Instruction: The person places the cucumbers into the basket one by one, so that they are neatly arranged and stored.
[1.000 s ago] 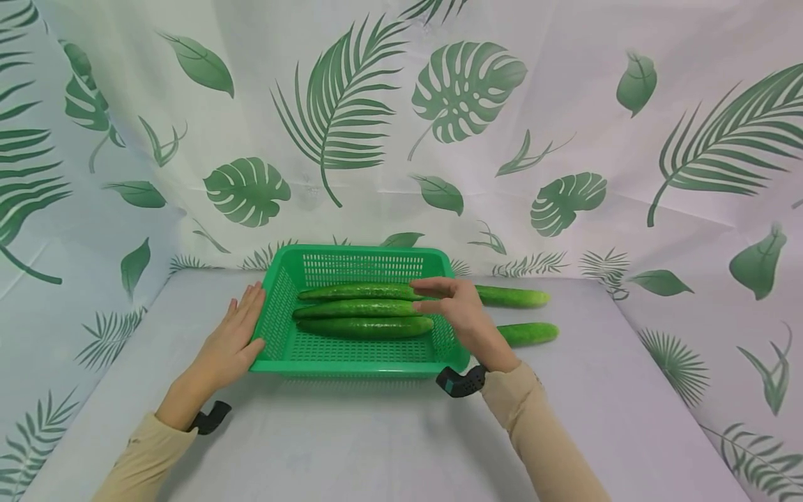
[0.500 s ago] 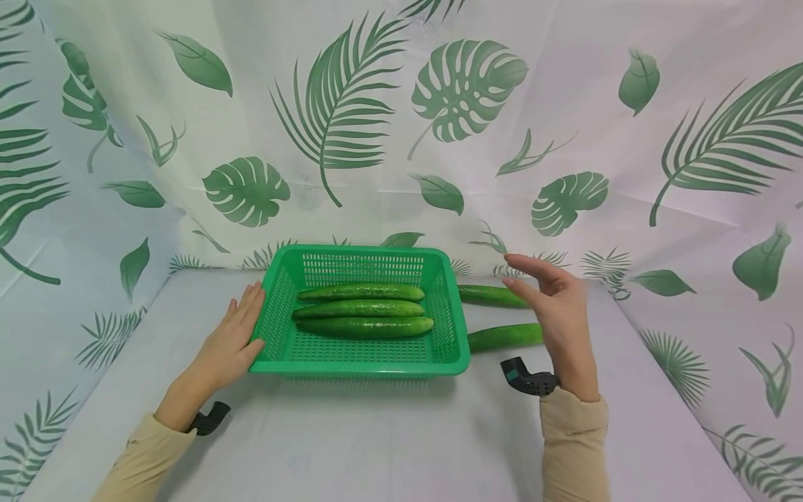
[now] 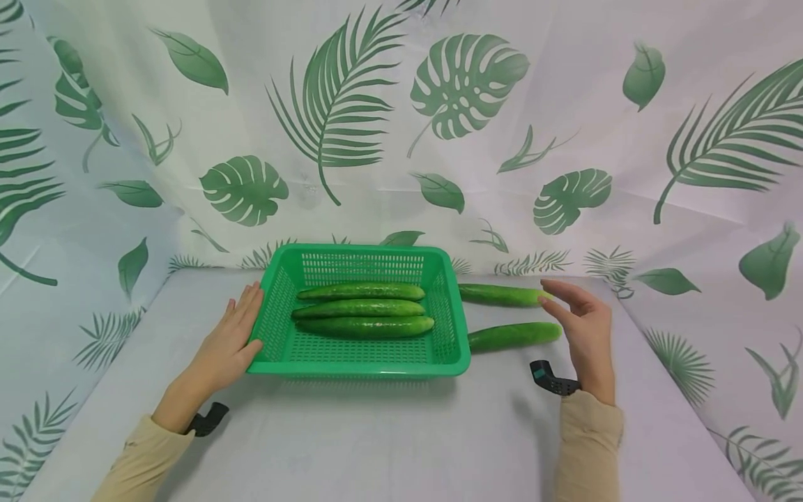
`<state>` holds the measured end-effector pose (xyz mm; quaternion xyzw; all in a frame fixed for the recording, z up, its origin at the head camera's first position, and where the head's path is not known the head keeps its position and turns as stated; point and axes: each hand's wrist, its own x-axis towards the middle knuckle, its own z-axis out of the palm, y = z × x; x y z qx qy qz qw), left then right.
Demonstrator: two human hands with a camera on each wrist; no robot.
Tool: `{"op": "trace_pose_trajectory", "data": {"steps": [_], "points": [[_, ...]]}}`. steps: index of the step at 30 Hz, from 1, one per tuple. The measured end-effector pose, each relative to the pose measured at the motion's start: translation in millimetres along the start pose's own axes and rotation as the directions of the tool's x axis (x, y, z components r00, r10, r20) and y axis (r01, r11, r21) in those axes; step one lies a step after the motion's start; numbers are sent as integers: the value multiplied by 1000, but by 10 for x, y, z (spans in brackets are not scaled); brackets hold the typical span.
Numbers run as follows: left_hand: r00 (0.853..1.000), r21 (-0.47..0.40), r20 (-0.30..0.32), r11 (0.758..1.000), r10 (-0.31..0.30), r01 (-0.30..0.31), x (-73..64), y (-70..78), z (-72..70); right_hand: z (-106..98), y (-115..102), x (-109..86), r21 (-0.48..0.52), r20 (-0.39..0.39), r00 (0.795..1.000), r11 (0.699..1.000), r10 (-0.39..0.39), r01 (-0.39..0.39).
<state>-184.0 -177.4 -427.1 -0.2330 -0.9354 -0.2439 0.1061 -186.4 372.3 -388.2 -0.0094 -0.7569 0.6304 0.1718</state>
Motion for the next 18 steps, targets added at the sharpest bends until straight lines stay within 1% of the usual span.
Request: {"op": "trace_pose_trajectory", "data": {"steps": [2, 4, 5, 8, 13, 15, 18], "points": [[1000, -2, -2, 1000, 3, -3, 0, 0, -2, -38, 156, 33, -113, 15, 998, 992, 63, -61], [1000, -3, -3, 1000, 6, -6, 5, 0, 1, -82, 289, 49, -220, 40, 991, 969, 127, -115], [1000, -4, -2, 1000, 5, -5, 6, -1, 3, -104, 348, 53, -254, 55, 987, 958, 151, -133], [1000, -7, 3, 1000, 2, -2, 6, -3, 7, -174, 493, 64, -281, 105, 974, 946, 199, -162], [1000, -8, 14, 1000, -5, 5, 0, -9, 0, -253, 691, 74, -299, 190, 953, 939, 236, -173], [1000, -6, 17, 1000, -6, 6, 1, -14, 0, -258, 765, 79, -315, 198, 946, 931, 256, -186], [1000, 2, 17, 1000, -6, 6, 3, -22, 3, -246, 851, 89, -339, 177, 942, 916, 284, -212]]}}
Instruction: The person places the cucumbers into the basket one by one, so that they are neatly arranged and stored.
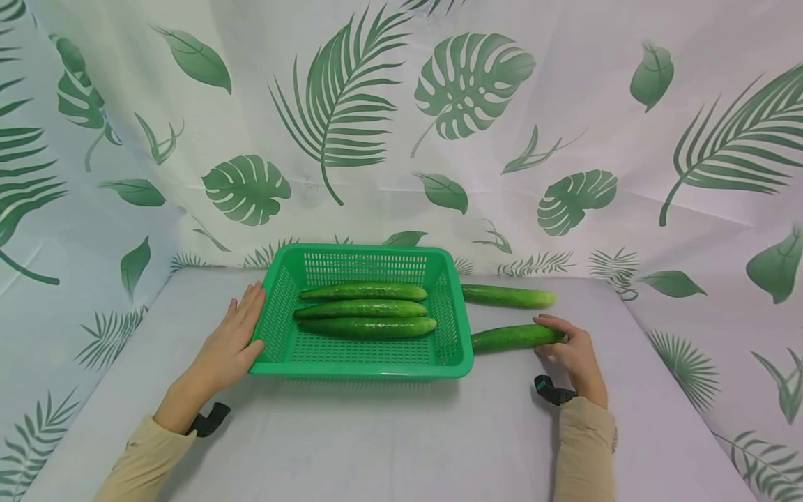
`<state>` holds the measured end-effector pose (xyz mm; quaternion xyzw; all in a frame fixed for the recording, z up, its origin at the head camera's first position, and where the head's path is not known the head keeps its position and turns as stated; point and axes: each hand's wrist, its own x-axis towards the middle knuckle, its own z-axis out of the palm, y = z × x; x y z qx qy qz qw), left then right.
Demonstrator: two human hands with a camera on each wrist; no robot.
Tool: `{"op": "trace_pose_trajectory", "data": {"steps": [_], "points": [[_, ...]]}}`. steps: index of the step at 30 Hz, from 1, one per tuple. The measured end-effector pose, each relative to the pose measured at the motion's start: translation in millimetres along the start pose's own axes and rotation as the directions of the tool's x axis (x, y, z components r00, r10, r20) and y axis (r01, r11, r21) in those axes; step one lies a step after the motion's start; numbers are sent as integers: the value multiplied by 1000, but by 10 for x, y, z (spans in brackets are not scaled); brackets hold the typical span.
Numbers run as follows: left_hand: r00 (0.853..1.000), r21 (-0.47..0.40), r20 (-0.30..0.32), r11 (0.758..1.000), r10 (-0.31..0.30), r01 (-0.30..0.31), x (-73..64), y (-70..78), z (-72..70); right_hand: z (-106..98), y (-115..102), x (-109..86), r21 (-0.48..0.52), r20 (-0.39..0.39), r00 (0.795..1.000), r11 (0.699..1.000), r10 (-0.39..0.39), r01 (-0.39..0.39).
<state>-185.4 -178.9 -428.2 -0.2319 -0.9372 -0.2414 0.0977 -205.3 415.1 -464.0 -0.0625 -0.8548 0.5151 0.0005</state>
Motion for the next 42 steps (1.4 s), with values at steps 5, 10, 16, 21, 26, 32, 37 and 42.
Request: {"op": "trace_pose_trajectory", "data": {"steps": [5, 10, 16, 21, 26, 32, 37, 42], "points": [[1000, 6, -2, 1000, 1, -1, 3, 4, 1, 38, 52, 18, -88, -65, 998, 996, 5, -10], [1000, 4, 0, 1000, -3, 3, 1, 10, -3, 68, 64, 20, -134, -107, 994, 991, 1, -15], [1000, -5, 3, 1000, -6, 6, -7, 14, -12, 1, 77, -45, -167, -117, 993, 986, -8, -12], [1000, -7, 1, 1000, -3, 3, -11, 3, -10, -168, 69, -165, -215, -121, 993, 976, -18, -8], [1000, -6, -16, 1000, 13, -13, -9, 4, -6, -351, 34, -300, -208, -175, 984, 978, -22, -15], [1000, -9, -10, 1000, 7, -8, -3, 18, -8, -495, -52, -415, -71, -254, 967, 997, 5, -23], [1000, -13, 9, 1000, -3, 3, 1, 21, -9, -558, -186, -498, 111, -348, 936, 994, 46, -8], [1000, -9, -5, 1000, 3, -3, -5, 22, -13, -577, -390, -554, 331, -475, 877, 938, 74, 100]]}}
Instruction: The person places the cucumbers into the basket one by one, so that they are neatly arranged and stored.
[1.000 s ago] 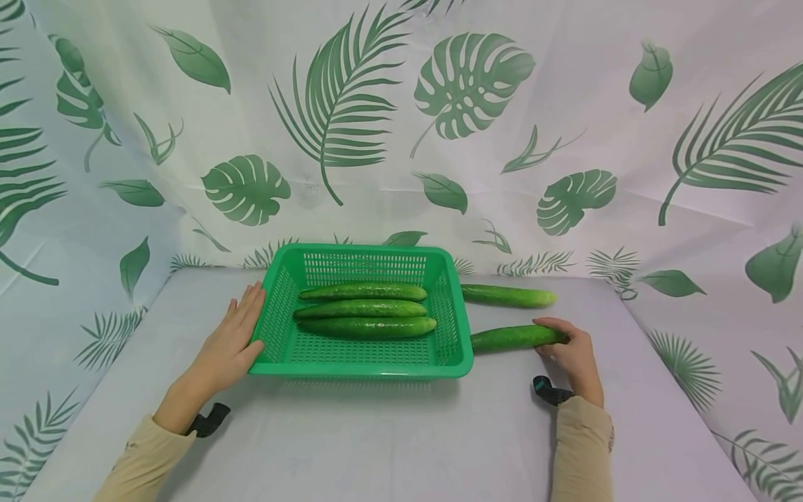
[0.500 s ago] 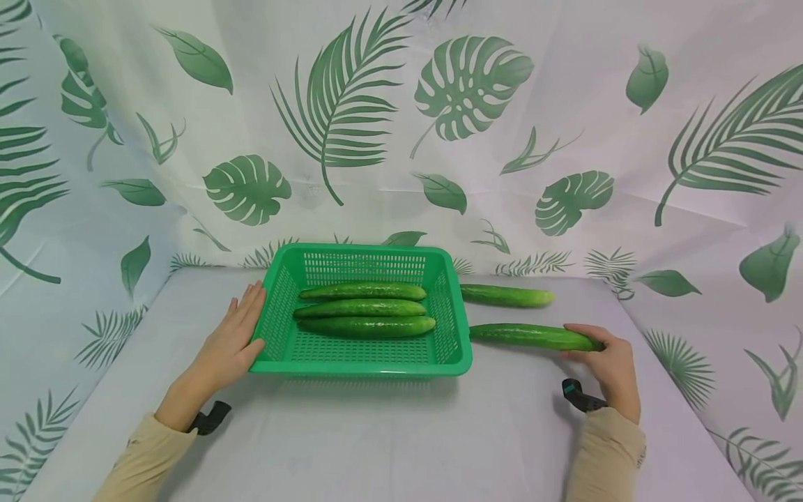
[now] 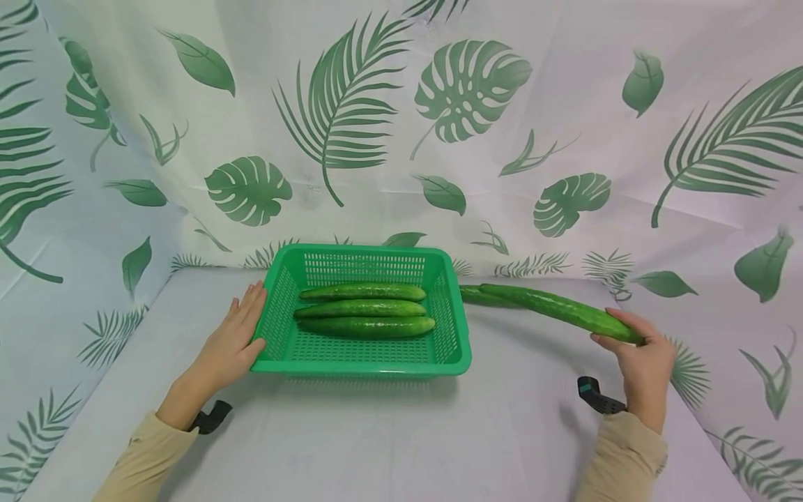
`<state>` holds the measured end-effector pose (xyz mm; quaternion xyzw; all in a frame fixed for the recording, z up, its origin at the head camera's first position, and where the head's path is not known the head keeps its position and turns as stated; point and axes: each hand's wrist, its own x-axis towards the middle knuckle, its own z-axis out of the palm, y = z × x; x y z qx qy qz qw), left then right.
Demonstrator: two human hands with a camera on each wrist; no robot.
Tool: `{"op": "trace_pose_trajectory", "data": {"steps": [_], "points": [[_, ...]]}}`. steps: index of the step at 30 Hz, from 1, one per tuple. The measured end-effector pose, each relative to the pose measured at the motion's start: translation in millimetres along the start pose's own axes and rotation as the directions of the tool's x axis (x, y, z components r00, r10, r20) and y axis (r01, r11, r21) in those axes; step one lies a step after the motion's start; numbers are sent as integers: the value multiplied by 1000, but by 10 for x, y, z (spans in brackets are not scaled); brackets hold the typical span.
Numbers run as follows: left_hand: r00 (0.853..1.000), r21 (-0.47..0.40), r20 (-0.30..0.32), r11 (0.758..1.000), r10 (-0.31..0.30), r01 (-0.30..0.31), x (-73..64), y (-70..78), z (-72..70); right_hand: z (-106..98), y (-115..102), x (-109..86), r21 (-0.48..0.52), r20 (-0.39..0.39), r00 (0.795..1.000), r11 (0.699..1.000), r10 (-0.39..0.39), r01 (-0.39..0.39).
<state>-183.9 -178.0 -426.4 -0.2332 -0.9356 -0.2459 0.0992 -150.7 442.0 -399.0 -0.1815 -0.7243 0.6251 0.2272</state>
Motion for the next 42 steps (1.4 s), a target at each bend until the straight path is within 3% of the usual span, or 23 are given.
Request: {"op": "trace_pose_trajectory", "data": {"steps": [5, 9, 12, 18, 24, 29, 35, 42], "points": [[1000, -1, 13, 1000, -10, 10, -3, 5, -9, 152, -258, -50, 239, -134, 991, 971, 22, 11], [1000, 1, 20, 1000, -15, 15, -4, 5, -9, 295, -464, -101, 383, -131, 991, 923, 8, 43], [1000, 1, 13, 1000, -15, 15, -1, 3, -7, 431, -622, -138, 407, -103, 995, 912, -16, 57], [1000, 4, -2, 1000, -4, 4, -4, -9, 4, 735, -897, -235, 334, -34, 995, 938, -91, 97], [1000, 0, -7, 1000, 1, -1, -6, -16, 10, 1082, -1079, -363, 246, 65, 982, 956, -178, 158], [1000, 1, -2, 1000, -4, 4, -1, -15, 10, 1401, -1159, -499, 108, 160, 955, 966, -251, 236], [1000, 1, -7, 1000, -2, 2, 0, -13, 8, 1791, -1143, -708, -23, 254, 904, 932, -345, 362], [1000, 3, -9, 1000, 6, -6, 0, -27, 6, 2153, -915, -955, -60, 400, 863, 931, -307, 359]]}}
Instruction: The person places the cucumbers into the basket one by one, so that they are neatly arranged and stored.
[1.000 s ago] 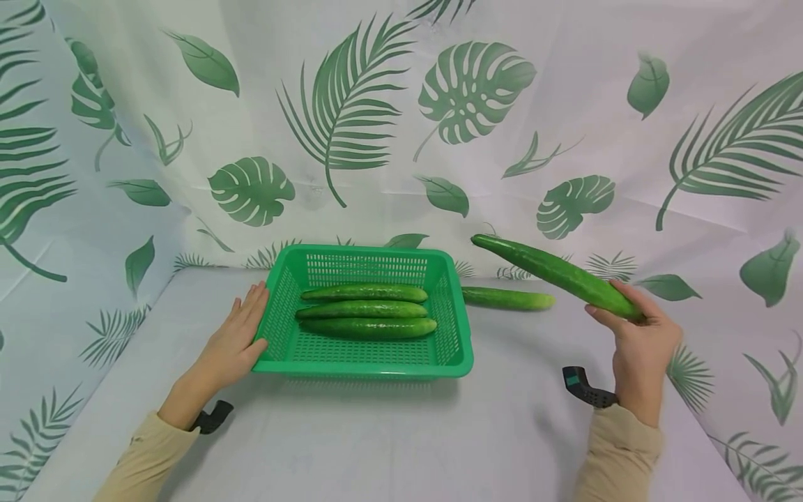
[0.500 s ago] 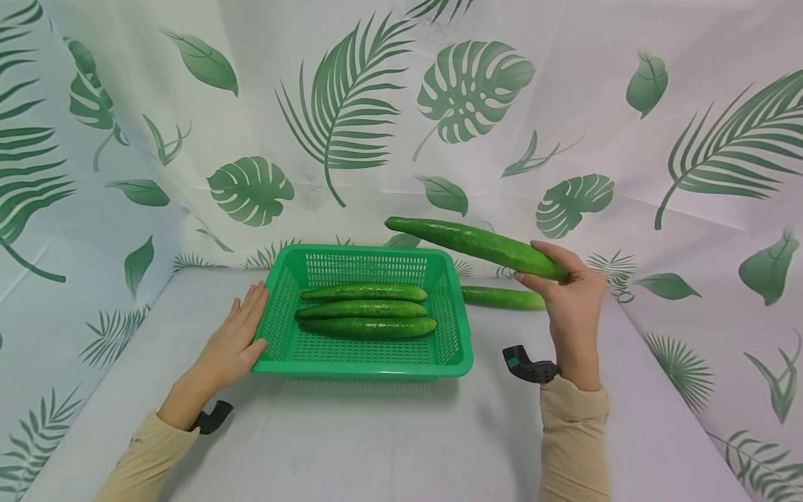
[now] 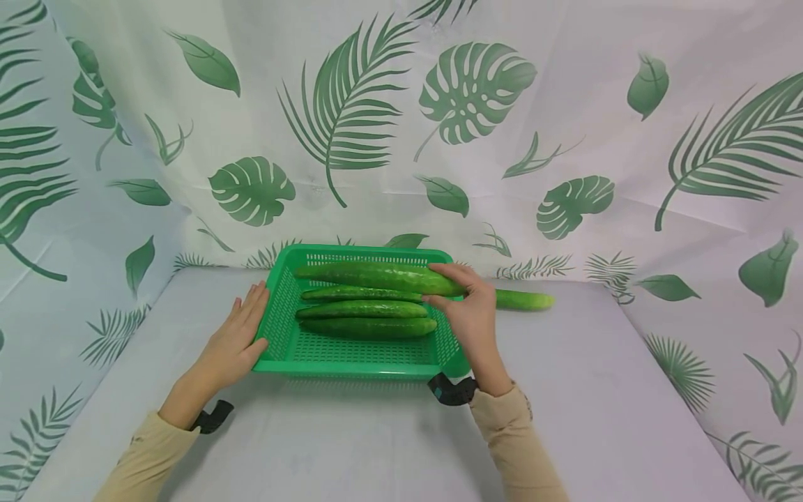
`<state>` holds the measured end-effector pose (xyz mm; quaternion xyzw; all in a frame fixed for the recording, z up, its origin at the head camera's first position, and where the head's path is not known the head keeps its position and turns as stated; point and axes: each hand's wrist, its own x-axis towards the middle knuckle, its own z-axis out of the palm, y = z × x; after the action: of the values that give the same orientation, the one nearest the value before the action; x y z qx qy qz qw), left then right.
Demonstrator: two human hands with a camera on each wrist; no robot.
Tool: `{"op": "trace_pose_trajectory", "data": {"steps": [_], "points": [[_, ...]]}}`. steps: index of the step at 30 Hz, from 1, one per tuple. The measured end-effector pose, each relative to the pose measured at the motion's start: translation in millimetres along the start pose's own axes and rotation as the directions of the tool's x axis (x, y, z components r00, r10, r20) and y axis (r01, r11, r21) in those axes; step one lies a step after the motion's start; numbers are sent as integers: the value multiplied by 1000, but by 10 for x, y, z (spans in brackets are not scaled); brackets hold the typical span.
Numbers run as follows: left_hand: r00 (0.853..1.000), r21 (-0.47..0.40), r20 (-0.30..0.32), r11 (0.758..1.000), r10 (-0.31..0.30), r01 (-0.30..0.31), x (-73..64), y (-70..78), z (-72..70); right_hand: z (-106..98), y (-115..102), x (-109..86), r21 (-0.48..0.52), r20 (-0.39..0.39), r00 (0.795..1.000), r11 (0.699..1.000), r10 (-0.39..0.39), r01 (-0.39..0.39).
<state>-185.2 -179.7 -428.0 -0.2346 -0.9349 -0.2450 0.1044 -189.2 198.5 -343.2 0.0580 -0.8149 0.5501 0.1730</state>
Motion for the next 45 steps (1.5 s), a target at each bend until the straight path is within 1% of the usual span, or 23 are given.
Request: {"op": "trace_pose_trajectory", "data": {"steps": [4, 8, 13, 17, 21, 26, 30, 32, 36, 40, 43, 45], "points": [[1000, -3, 12, 1000, -6, 6, 1, -8, -5, 175, 121, -96, -91, 77, 997, 996, 32, -25], [1000, 1, 6, 1000, -7, 7, 1, -10, -4, 282, 239, -156, -157, 131, 989, 987, 65, -44], [1000, -2, 9, 1000, -9, 9, 8, -1, 5, 341, 331, -197, -197, 204, 971, 977, 126, -86], [1000, -3, 16, 1000, -11, 11, 13, 15, 6, 356, 354, -214, -251, 249, 954, 962, 169, -105], [1000, -3, 18, 1000, -13, 13, 14, 22, 4, 363, 361, -219, -288, 270, 946, 953, 177, -96], [1000, -6, 16, 1000, -15, 15, 9, 26, 0, 366, 375, -215, -328, 277, 942, 940, 192, -95], [1000, -7, 20, 1000, -18, 18, 12, 28, -1, 369, 375, -207, -365, 308, 923, 925, 231, -110], [1000, -6, 24, 1000, -19, 19, 12, 30, -4, 371, 379, -203, -385, 327, 913, 917, 244, -107], [999, -8, 31, 1000, -21, 22, 17, 25, 0, 384, 388, -198, -416, 356, 900, 905, 251, -88], [1000, -8, 14, 1000, -12, 12, 15, 17, 4, 393, 388, -204, -423, 366, 898, 903, 243, -72], [1000, -10, -1, 1000, -2, 2, 10, 8, 7, 394, 391, -213, -417, 361, 902, 906, 235, -69], [1000, -15, 0, 1000, 1, -1, 8, 0, 12, 395, 397, -218, -412, 354, 905, 908, 237, -76]]}}
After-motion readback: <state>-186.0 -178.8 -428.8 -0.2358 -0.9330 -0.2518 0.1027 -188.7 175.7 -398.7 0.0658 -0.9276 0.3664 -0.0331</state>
